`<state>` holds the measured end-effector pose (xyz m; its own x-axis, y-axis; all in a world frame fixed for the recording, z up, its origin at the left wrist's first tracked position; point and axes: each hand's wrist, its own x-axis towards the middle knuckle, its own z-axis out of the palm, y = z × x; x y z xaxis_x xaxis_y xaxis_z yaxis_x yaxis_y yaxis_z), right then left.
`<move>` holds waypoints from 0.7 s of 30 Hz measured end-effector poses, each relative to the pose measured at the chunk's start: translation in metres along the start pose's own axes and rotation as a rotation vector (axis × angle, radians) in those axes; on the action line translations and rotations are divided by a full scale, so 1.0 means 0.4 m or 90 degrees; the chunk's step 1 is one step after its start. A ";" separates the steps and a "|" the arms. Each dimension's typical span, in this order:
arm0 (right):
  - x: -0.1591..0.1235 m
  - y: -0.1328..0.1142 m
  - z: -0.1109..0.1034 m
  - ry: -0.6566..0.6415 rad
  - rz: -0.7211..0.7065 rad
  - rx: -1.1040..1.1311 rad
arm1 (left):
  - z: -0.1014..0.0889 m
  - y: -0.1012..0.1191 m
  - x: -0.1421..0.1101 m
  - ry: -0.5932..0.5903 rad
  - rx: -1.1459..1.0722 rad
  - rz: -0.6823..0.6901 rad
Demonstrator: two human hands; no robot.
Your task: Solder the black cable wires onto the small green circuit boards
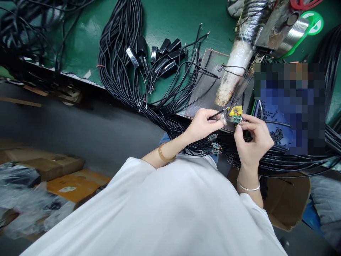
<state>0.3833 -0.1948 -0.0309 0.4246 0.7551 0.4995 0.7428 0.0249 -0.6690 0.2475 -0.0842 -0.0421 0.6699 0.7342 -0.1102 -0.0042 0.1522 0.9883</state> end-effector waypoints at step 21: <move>-0.016 -0.011 -0.012 -0.073 0.062 0.060 | -0.011 -0.018 -0.023 -0.009 -0.026 0.028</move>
<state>0.3796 -0.2029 -0.0284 0.4271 0.8263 0.3670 0.6467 0.0045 -0.7627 0.2381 -0.0892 -0.0485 0.6791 0.7312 -0.0651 -0.0644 0.1477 0.9869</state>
